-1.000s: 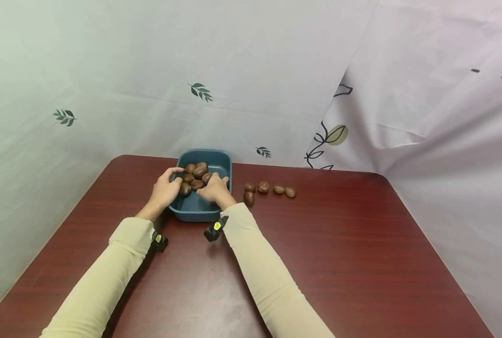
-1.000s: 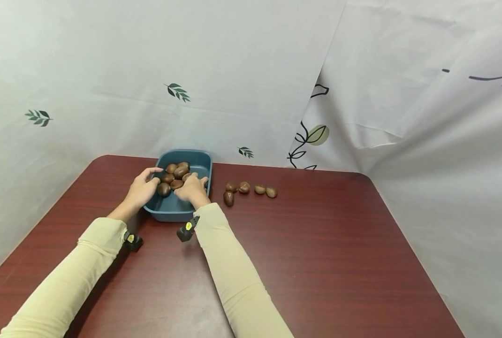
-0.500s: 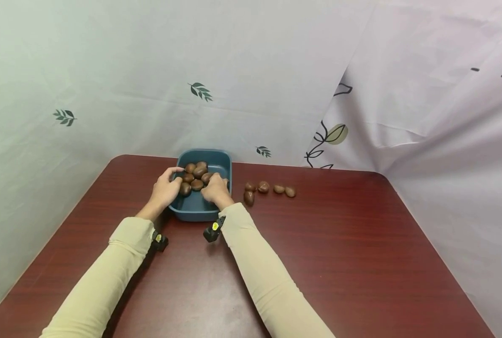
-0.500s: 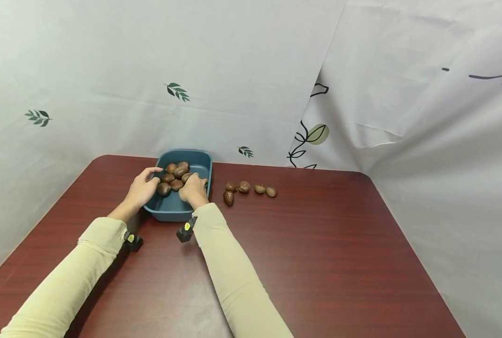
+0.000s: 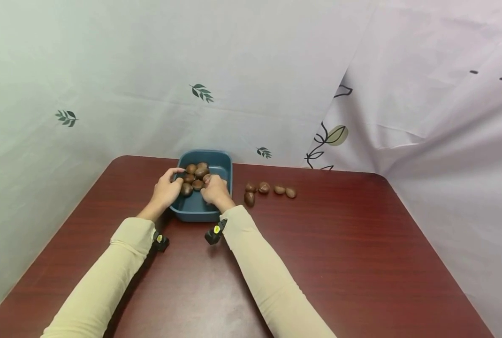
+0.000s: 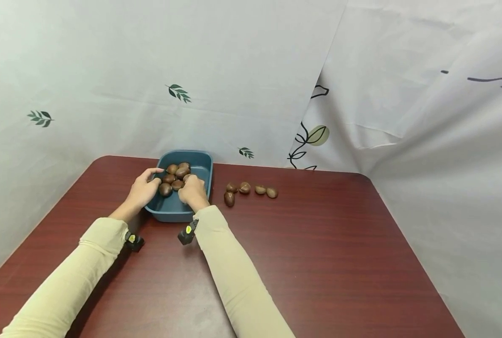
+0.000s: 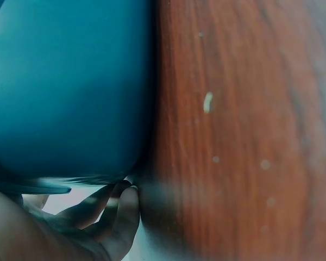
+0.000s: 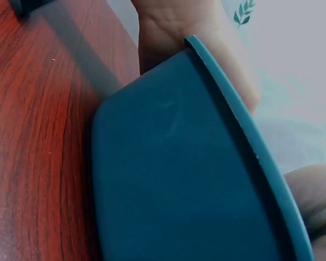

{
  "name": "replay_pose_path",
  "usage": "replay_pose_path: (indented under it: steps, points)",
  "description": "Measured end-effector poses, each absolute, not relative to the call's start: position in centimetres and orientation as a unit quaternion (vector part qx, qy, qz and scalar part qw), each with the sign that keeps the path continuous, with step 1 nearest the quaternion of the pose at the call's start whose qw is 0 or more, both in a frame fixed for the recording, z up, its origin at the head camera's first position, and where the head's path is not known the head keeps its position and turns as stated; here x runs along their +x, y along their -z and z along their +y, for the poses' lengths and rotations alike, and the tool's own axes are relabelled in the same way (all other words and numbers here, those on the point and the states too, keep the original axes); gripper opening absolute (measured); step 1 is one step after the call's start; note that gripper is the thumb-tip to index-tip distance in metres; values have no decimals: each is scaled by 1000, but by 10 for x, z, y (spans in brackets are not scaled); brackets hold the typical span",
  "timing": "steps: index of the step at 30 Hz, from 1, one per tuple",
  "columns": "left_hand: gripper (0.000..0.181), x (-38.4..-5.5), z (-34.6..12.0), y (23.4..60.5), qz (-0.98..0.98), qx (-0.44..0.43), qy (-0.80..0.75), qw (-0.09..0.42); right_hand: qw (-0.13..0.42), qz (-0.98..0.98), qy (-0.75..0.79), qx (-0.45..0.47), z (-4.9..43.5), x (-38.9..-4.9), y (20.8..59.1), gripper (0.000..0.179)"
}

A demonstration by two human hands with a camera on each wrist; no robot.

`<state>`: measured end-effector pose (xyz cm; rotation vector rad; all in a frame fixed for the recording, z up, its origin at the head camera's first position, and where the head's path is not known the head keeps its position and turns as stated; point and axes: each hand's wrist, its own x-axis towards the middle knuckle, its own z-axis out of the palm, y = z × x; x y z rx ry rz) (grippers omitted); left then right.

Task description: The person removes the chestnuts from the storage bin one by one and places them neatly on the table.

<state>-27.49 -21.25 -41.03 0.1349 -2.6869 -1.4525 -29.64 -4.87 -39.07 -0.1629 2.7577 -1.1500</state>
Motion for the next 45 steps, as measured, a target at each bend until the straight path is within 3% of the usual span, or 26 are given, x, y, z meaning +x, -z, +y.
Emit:
replay_pose_path:
  steps: [2, 5, 11, 36, 45]
  points:
    - [46, -275, -212, 410, -878, 44, 474, 42, 66, 912, 400, -61, -47, -293, 389, 4]
    - [46, -276, -212, 410, -880, 45, 471, 43, 64, 896, 434, -68, -45, -288, 386, 16]
    - [46, -276, -211, 411, -881, 46, 469, 43, 50, 868, 482, -110, -36, -282, 380, 22]
    - [46, -275, -213, 411, -879, 40, 473, 44, 1, 842, 510, -175, 28, -272, 368, 28]
    - [46, -274, -213, 408, -880, 38, 472, 48, -12, 848, 510, -145, 57, -274, 373, 25]
